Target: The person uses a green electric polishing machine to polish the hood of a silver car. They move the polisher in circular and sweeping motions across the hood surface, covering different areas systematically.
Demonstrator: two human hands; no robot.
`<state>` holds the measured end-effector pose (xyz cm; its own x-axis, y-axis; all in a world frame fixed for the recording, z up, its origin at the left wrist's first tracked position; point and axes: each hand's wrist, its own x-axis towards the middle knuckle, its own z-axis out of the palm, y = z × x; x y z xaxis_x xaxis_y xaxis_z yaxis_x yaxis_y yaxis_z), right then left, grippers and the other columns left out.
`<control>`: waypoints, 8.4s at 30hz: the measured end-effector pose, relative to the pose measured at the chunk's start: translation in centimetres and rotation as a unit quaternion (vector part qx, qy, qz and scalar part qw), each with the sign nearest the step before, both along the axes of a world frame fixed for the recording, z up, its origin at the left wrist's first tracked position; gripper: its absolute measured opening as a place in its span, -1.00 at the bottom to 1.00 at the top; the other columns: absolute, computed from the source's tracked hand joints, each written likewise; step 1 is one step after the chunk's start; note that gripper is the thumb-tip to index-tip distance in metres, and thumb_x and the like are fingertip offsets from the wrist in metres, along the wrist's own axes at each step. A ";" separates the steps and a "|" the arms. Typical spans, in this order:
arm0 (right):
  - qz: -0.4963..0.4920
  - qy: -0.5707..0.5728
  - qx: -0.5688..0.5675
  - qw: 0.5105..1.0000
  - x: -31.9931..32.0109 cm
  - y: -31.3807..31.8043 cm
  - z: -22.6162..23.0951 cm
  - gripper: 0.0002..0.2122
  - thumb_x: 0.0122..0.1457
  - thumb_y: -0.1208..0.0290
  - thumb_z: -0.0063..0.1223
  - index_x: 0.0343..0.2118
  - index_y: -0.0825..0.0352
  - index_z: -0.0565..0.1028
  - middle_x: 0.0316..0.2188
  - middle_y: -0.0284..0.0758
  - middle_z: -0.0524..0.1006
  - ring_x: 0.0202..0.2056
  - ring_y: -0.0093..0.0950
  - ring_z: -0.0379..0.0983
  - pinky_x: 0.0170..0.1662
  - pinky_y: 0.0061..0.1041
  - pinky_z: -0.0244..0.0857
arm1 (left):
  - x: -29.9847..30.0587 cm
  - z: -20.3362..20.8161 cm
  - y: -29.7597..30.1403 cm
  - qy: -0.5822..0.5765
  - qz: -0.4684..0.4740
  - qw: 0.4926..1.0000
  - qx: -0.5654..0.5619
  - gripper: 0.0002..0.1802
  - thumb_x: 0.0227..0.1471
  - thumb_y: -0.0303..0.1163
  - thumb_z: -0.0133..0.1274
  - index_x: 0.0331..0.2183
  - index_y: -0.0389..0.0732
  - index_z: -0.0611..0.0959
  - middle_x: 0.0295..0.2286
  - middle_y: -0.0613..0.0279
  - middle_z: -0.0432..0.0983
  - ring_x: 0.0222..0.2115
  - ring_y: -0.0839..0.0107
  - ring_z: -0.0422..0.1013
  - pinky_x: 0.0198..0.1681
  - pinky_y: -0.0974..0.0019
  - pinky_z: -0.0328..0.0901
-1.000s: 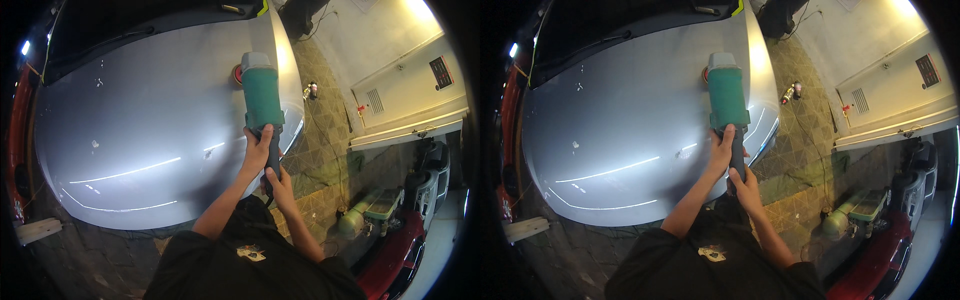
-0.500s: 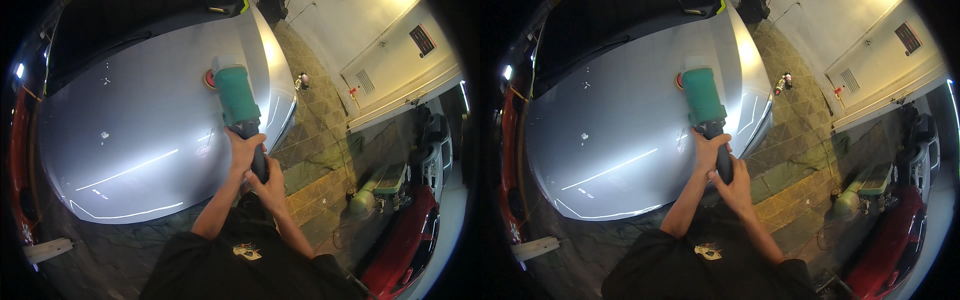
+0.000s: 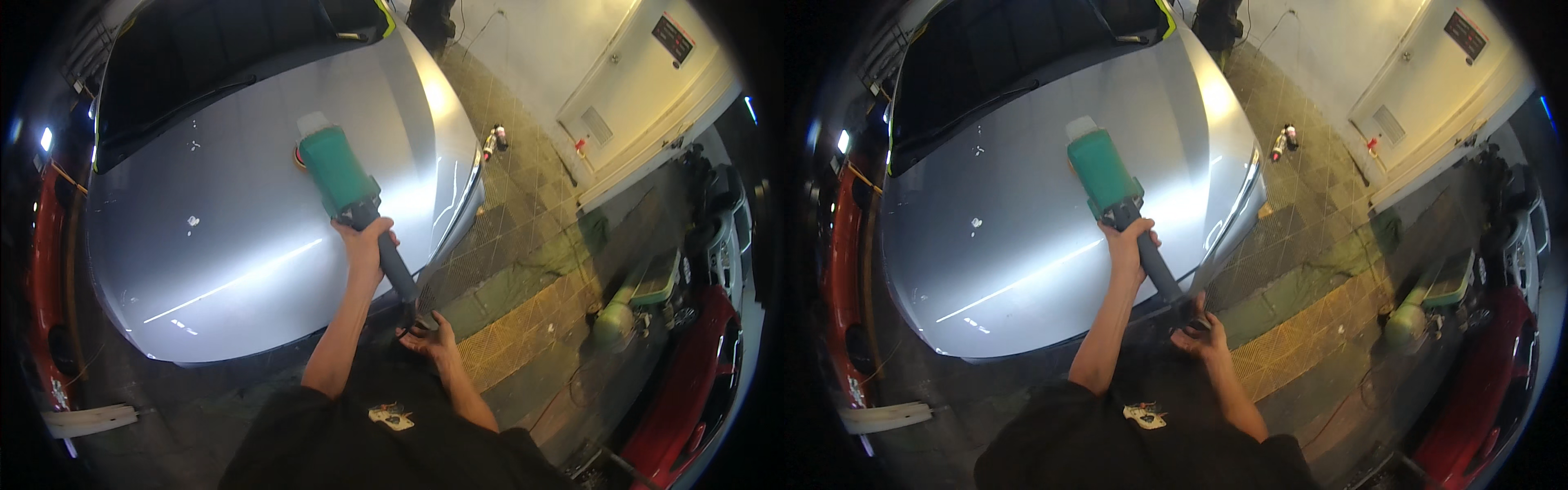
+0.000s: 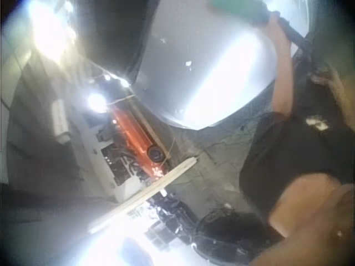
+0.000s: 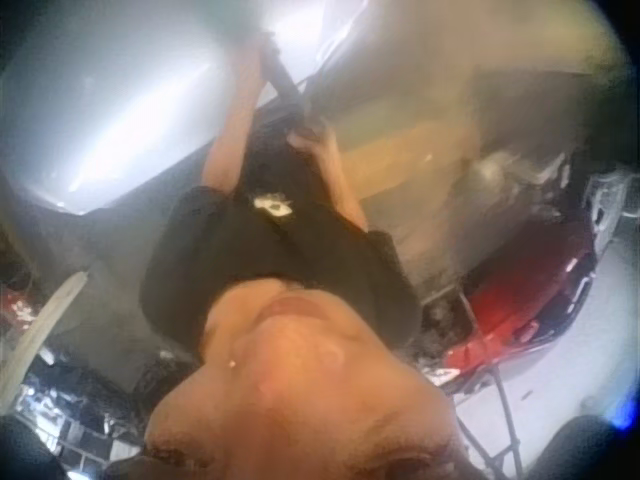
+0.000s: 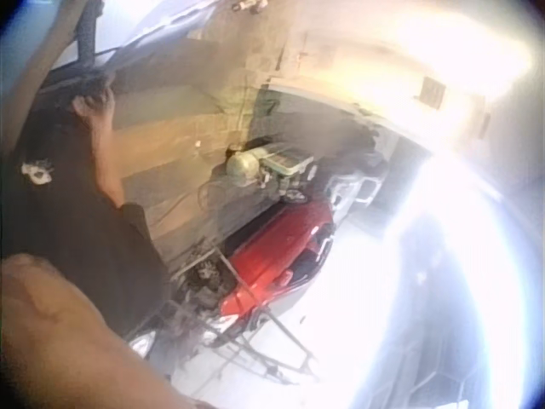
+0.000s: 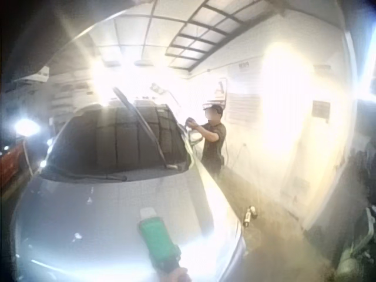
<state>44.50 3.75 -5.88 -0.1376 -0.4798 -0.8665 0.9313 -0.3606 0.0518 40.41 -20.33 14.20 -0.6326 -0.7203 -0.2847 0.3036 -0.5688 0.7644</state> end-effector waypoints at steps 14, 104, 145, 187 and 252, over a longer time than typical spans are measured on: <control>-0.445 0.058 -0.078 0.890 -4.9 6.7 -8.8 -0.47 0.30 0.01 0.03 -0.08 0.55 0.37 -0.24 -0.05 0.49 -0.18 -0.21 0.48 -0.05 -0.20 0.44 | -3.1 -0.3 -2.7 0.019 0.007 1.000 0.006 -0.19 -0.14 -0.72 0.21 0.02 -0.14 0.06 -0.34 0.01 0.39 -0.62 0.28 0.44 -0.61 0.21 0.46; 0.412 0.630 0.035 0.658 -21.8 -34.9 25.3 -0.95 -0.03 0.58 0.10 -0.49 0.42 0.46 -0.65 -0.32 0.41 -0.70 -0.48 0.37 -0.63 -0.47 0.26 | -13.3 2.5 -21.9 -0.009 -0.011 0.999 -0.044 -0.07 -0.11 -0.53 0.22 0.09 -0.53 -0.07 -0.39 -0.09 0.46 -0.58 0.18 0.55 -0.51 0.15 0.54; 0.429 0.615 -0.091 0.656 -16.1 -41.1 23.6 -0.81 -0.03 0.42 0.13 -0.38 0.41 0.45 -0.66 -0.33 0.47 -0.68 -0.51 0.44 -0.62 -0.47 0.29 | -5.8 4.1 -27.9 -0.027 0.003 0.999 -0.033 -0.82 -0.03 -0.55 0.16 -0.44 -0.29 0.44 -0.62 0.19 0.39 -0.66 0.39 0.41 -0.24 -0.06 0.62; 0.382 0.646 -0.026 0.660 -21.6 -35.6 24.4 -0.41 0.38 -0.10 -0.08 -0.19 0.54 0.54 -0.48 -0.08 0.60 -0.40 -0.25 0.57 -0.28 -0.26 0.40 | -12.1 4.2 -21.9 -0.040 0.077 0.995 -0.052 -0.86 -0.03 -0.42 0.11 -0.50 -0.22 0.48 -0.60 0.25 0.35 -0.59 0.40 0.35 -0.27 0.16 0.46; 0.242 0.582 0.007 0.776 -29.0 -32.1 23.0 -0.53 0.40 -0.04 -0.01 -0.46 0.32 0.40 -0.68 -0.41 0.37 -0.78 -0.60 0.25 -0.74 -0.57 0.11 | -23.0 3.6 -18.8 -0.055 -0.051 0.997 -0.025 -0.53 -0.06 -0.54 0.13 -0.13 -0.25 0.28 -0.53 0.17 0.37 -0.61 0.36 0.41 -0.39 0.07 0.55</control>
<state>15.52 -28.34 17.08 -0.6386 -0.7109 -0.2948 0.3700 0.0523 -0.9276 17.46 -39.16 17.79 -0.6698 -0.6689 -0.3225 0.1582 -0.5528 0.8182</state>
